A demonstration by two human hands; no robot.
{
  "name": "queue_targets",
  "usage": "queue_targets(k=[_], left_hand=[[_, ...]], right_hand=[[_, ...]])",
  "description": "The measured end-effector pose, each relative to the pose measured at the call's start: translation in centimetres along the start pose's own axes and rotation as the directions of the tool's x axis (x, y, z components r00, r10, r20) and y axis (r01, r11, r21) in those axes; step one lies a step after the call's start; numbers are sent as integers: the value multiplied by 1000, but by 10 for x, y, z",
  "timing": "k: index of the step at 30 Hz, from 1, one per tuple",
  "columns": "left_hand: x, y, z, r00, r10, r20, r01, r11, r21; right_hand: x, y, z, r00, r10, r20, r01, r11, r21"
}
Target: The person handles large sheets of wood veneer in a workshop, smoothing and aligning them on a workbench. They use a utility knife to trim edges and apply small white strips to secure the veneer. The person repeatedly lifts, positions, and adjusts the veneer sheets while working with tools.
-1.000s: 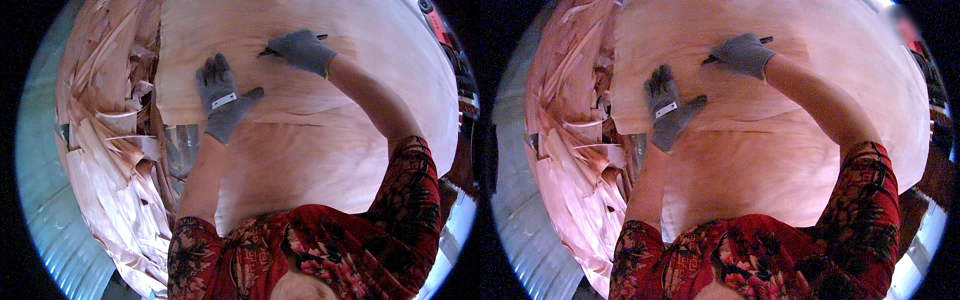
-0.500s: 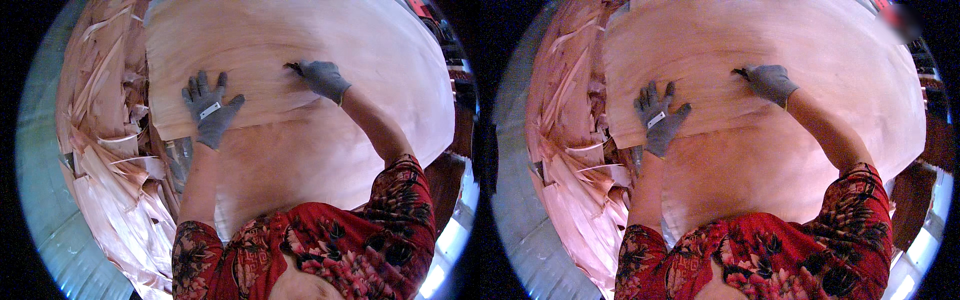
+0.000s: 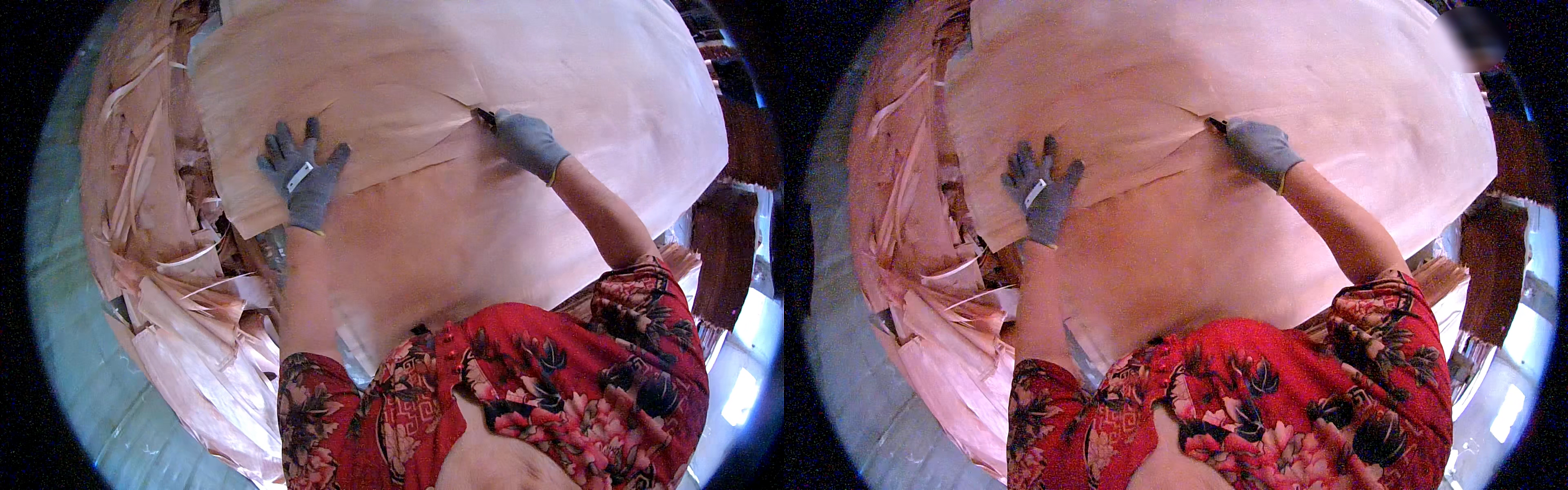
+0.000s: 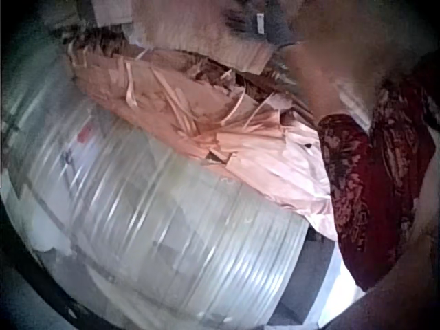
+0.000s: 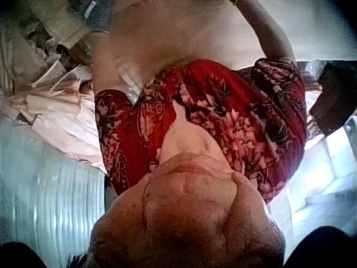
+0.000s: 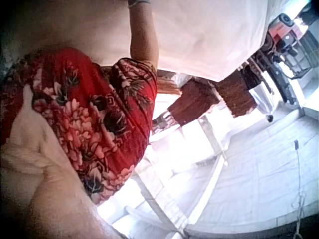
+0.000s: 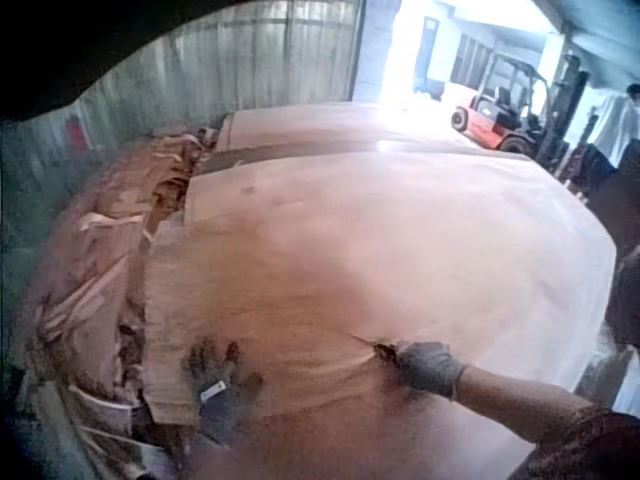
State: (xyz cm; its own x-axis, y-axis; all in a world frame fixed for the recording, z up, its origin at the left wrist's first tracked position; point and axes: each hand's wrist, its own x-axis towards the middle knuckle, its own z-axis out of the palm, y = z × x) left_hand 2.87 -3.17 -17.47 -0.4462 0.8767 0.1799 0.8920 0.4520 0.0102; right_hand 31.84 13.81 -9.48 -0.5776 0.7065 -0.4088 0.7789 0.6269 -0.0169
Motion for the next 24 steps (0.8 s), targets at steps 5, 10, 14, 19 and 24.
queue_targets(k=[5,10,14,19,24], left_hand=[[0,-2,0,1000,-11,23,11,1000,-27],[0,-2,-1,1000,-16,8,16,1000,-20],[1,-1,2,1000,-21,-23,20,999,-31],[3,3,-1,999,-46,21,47,997,-55],[-4,-10,6,995,-93,23,95,991,-95]], right_hand=[[-6,7,24,998,60,-12,-60,998,10],[-16,4,16,996,83,24,-83,997,-13],[-13,13,24,994,107,32,-106,994,-24],[-22,24,25,986,-53,-155,60,997,38],[13,-64,-17,934,-174,-312,290,879,378]])
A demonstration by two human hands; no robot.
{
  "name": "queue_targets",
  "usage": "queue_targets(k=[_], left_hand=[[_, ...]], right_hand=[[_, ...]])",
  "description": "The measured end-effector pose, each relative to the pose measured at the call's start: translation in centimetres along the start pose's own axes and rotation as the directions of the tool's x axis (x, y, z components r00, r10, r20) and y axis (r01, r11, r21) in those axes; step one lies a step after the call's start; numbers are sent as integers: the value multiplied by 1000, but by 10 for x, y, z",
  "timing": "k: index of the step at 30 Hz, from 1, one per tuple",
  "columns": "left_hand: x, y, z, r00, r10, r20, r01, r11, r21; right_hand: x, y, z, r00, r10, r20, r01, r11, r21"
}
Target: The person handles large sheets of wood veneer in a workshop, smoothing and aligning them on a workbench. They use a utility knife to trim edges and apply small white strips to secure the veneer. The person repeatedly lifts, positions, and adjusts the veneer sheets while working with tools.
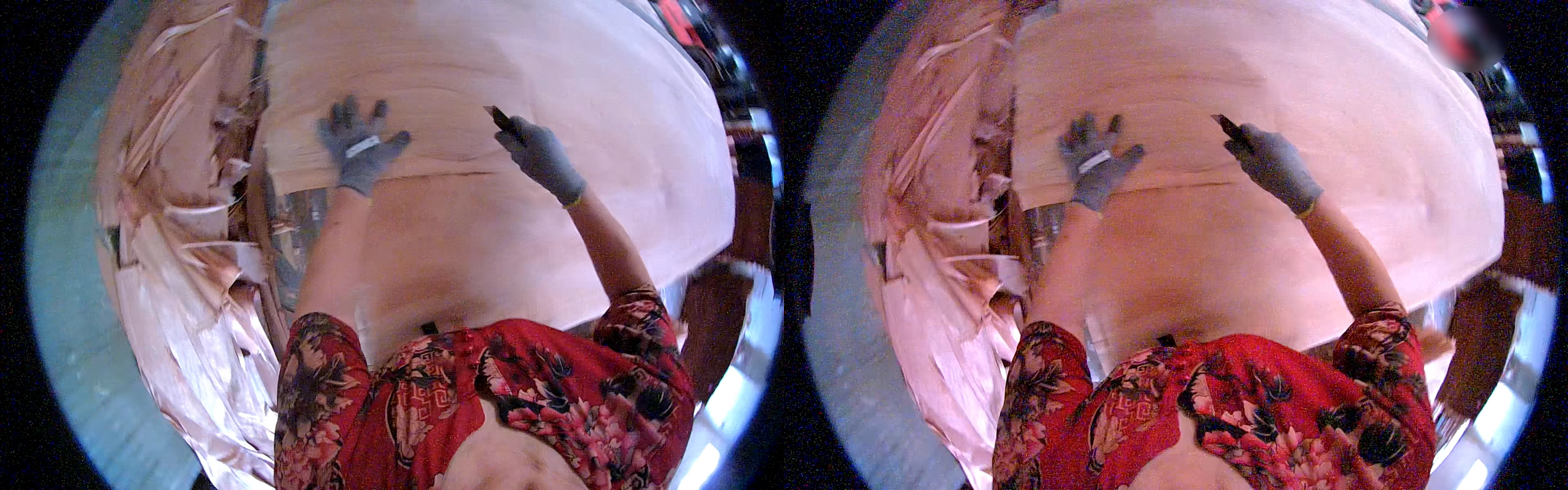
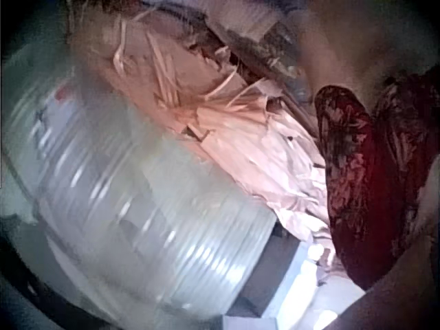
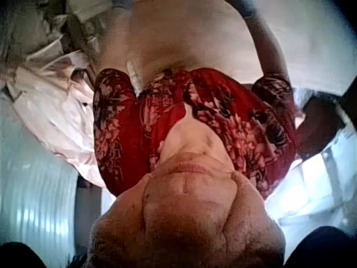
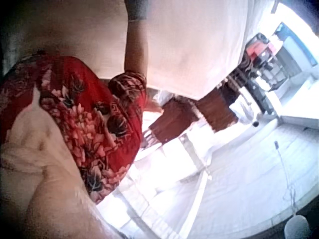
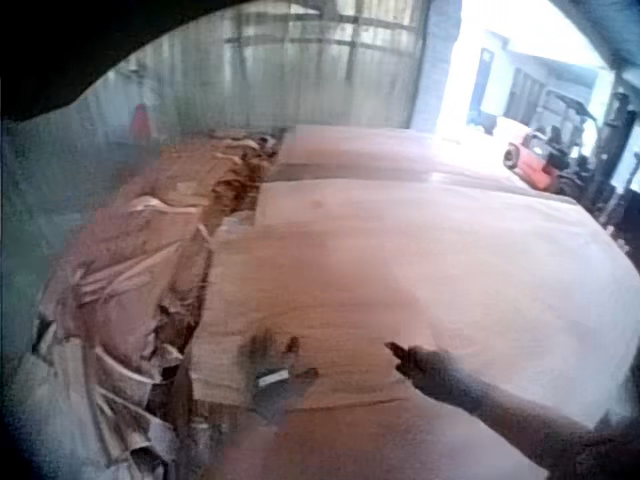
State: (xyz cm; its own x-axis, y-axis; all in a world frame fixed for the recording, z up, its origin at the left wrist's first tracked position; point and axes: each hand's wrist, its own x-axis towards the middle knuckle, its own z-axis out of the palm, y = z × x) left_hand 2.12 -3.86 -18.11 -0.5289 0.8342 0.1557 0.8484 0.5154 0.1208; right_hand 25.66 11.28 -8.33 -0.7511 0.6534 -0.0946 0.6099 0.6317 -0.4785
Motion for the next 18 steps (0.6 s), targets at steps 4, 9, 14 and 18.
queue_targets(k=[4,9,14,18], left_hand=[[10,14,-6,997,58,41,-54,995,-84],[3,-48,-19,944,-233,-234,103,882,-460],[11,-144,-31,916,-398,-56,342,843,-415],[38,-147,-31,927,-364,-90,232,744,-627]], right_hand=[[65,-13,49,966,-255,-45,256,967,5],[76,-44,55,957,-99,272,146,976,-159],[77,-42,50,950,-75,303,134,975,-179],[89,-9,72,956,-135,260,191,960,-205]])
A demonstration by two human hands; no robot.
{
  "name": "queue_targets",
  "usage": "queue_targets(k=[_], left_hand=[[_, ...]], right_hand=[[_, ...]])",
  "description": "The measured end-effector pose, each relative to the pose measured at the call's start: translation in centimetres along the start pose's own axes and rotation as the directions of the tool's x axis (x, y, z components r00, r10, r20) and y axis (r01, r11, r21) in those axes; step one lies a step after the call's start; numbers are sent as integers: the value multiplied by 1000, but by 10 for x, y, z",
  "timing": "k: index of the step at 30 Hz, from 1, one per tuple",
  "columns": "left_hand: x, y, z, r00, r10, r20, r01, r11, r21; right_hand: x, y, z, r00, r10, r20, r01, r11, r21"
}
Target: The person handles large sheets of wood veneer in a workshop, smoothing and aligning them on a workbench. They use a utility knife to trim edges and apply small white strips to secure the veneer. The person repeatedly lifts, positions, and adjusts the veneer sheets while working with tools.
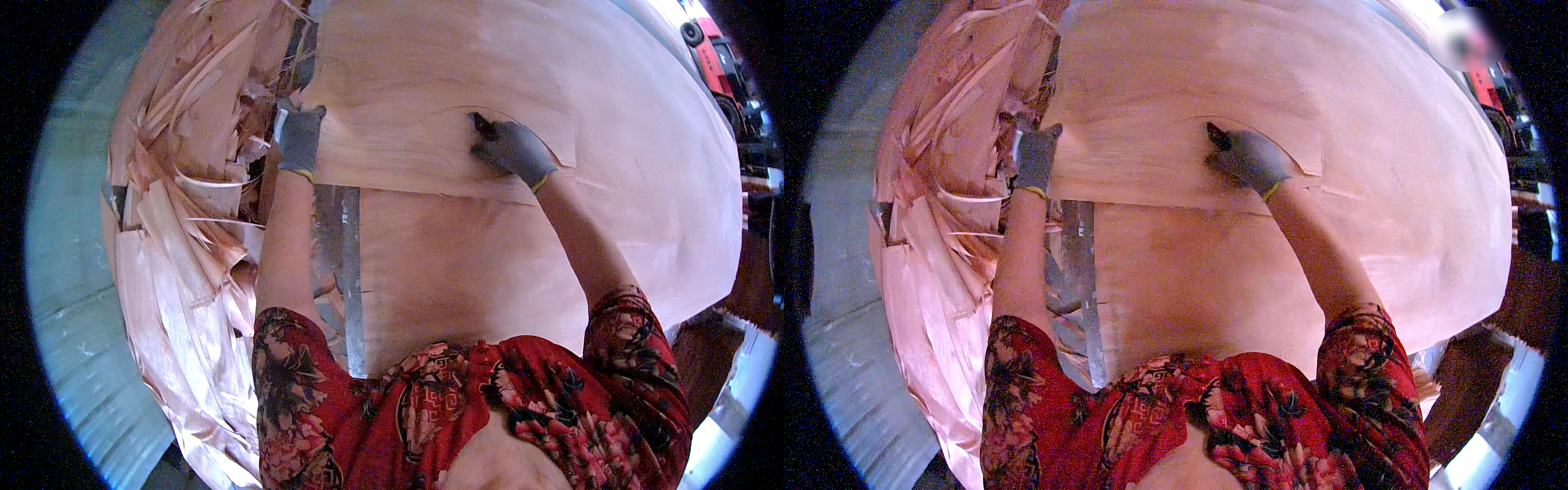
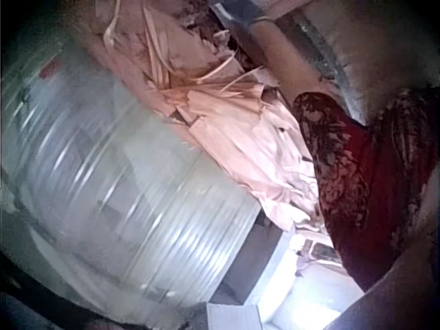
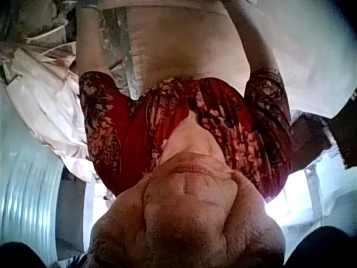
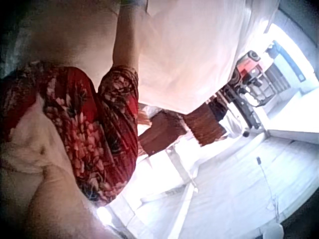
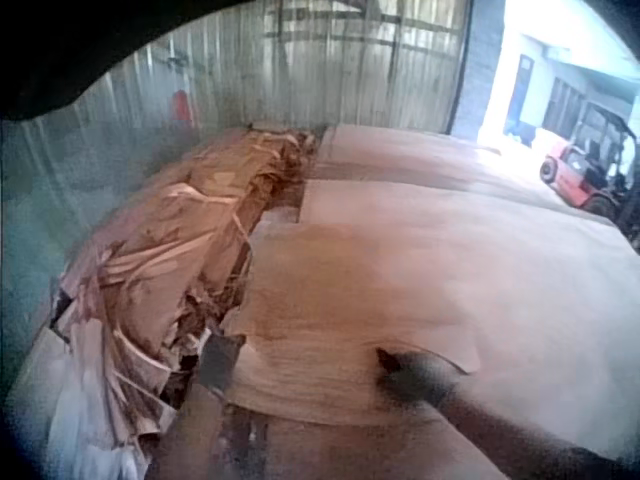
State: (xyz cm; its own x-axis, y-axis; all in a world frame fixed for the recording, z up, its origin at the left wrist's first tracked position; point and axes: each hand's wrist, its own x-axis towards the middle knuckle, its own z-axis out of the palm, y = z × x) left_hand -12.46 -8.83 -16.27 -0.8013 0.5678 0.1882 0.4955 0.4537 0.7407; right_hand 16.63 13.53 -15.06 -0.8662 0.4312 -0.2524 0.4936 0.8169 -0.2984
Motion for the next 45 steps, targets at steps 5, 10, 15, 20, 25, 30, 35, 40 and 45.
queue_targets(k=[5,10,15,20,25,30,35,40,45], left_hand=[[31,36,-26,960,215,-181,-204,976,77],[32,63,-125,926,324,-192,-295,941,167],[-48,39,-245,927,-24,-374,-43,984,-171],[-210,28,-359,625,-385,-679,103,903,-417],[-391,-3,-432,298,-426,-854,337,884,-323],[-548,-45,-524,273,-665,-695,264,747,-611],[-571,-74,-548,144,-635,-759,57,771,-635],[-586,-142,-563,228,-731,-643,4,661,-751],[-551,-267,-624,182,-760,-624,401,637,-658]], right_hand=[[-7,-15,-11,991,-63,-117,78,989,126],[-3,-4,7,961,-97,-260,136,981,137],[3,7,14,993,-9,-118,16,998,63],[-17,-26,-21,983,180,44,-181,984,2],[-24,-38,-23,989,106,-106,-119,984,-133],[-45,-65,-27,997,26,-71,-39,982,-185],[-43,-38,-16,983,13,-182,-60,966,-251],[-100,-79,-44,970,38,-240,-156,856,-493],[-119,-85,-47,820,253,-513,-502,748,-435]])
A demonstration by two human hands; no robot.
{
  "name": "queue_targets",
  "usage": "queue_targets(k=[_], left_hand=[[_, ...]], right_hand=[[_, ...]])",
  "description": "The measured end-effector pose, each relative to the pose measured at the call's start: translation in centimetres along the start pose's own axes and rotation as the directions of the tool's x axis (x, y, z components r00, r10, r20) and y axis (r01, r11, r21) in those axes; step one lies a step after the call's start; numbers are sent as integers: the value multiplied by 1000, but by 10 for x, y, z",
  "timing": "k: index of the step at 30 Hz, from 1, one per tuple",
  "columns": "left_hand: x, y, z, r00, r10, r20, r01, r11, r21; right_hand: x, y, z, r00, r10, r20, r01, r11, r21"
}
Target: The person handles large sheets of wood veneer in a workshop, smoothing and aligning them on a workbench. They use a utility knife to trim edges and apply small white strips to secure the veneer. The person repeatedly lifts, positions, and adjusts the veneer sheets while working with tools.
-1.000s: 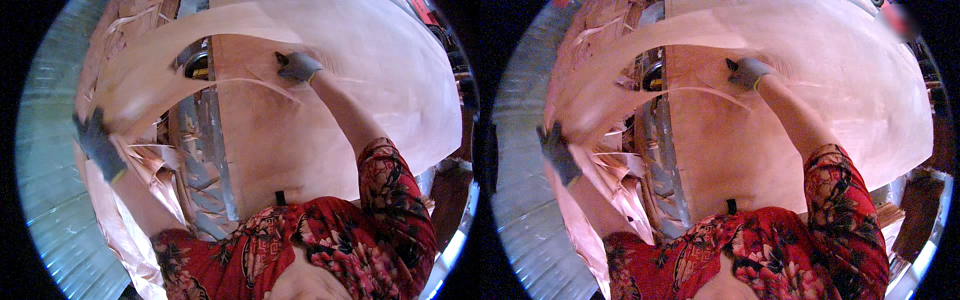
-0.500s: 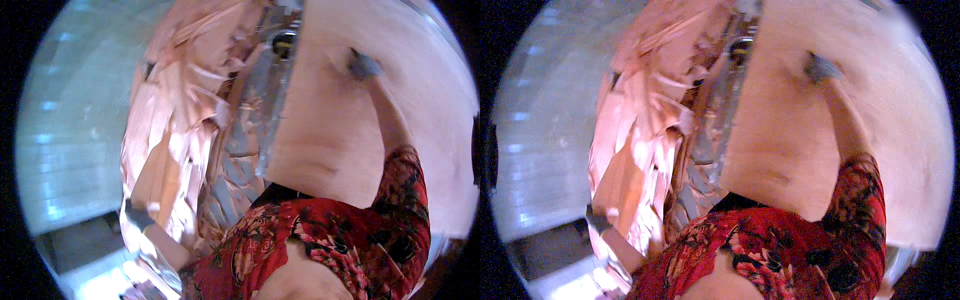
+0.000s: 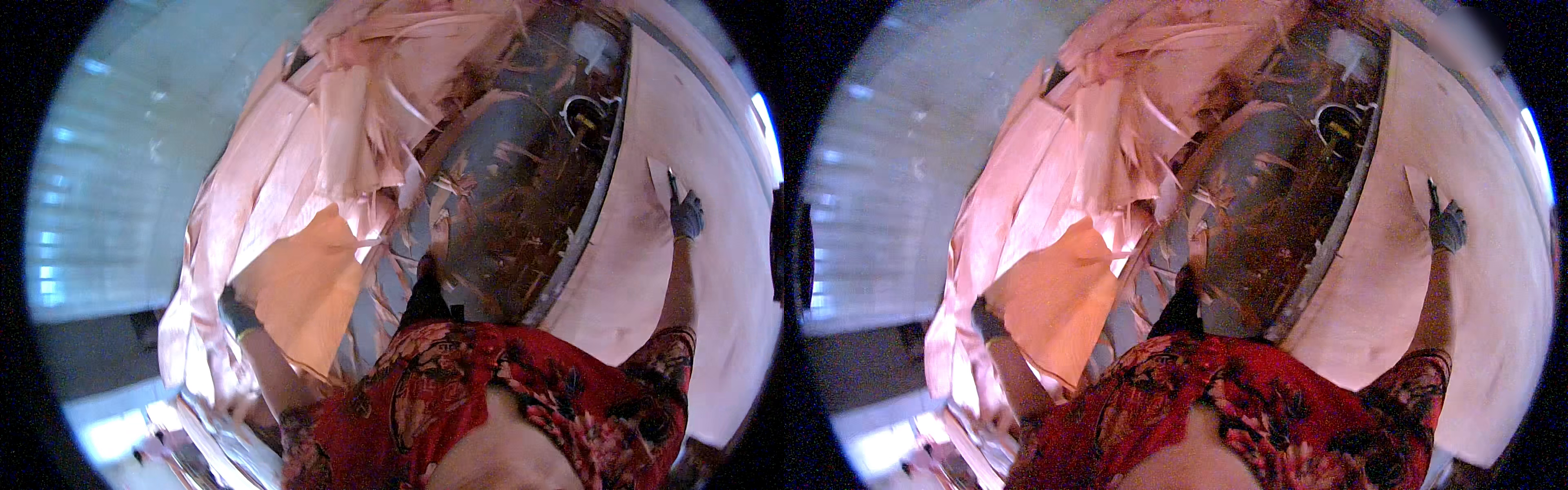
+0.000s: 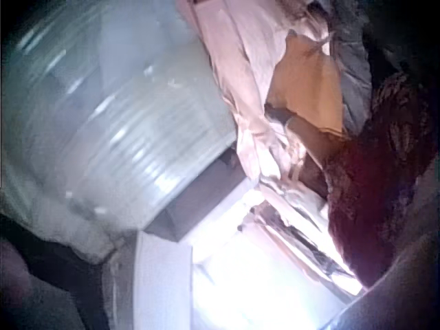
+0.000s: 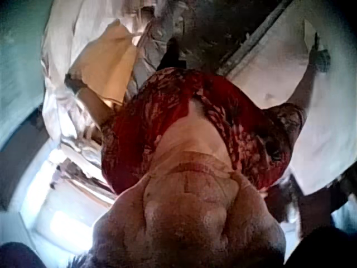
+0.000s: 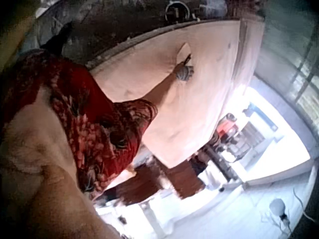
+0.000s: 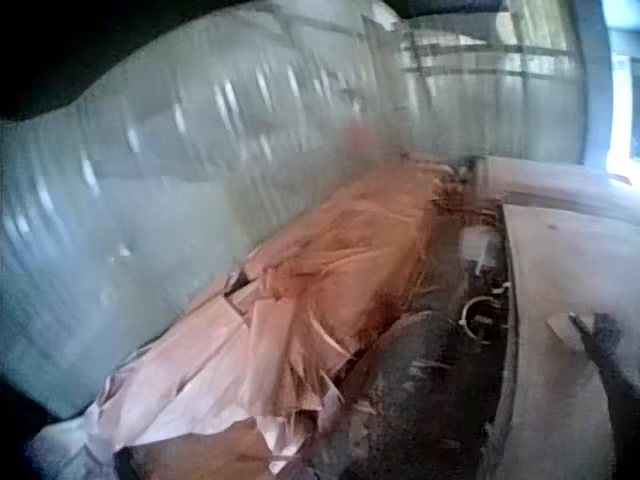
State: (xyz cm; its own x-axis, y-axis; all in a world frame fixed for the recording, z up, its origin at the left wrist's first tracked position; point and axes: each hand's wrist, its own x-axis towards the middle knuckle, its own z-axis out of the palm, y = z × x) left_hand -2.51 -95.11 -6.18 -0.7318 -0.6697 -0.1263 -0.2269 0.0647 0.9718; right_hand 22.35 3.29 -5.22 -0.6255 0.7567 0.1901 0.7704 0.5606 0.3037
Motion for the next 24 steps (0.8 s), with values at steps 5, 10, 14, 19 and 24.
queue_targets(k=[5,10,14,19,24], left_hand=[[125,11,5,984,20,178,-50,985,167],[237,45,82,941,-154,302,36,931,362],[274,76,160,899,-236,369,22,865,501],[316,133,226,866,-315,388,20,798,602],[312,171,296,864,-440,244,204,751,628]], right_hand=[[-66,-24,-32,963,114,-246,-71,982,177],[-129,-39,-53,956,274,-103,-244,941,236],[-176,-37,-64,861,492,133,-508,812,286],[-162,-54,-54,803,591,68,-548,690,472],[-120,-82,-12,794,608,-2,-552,722,417]])
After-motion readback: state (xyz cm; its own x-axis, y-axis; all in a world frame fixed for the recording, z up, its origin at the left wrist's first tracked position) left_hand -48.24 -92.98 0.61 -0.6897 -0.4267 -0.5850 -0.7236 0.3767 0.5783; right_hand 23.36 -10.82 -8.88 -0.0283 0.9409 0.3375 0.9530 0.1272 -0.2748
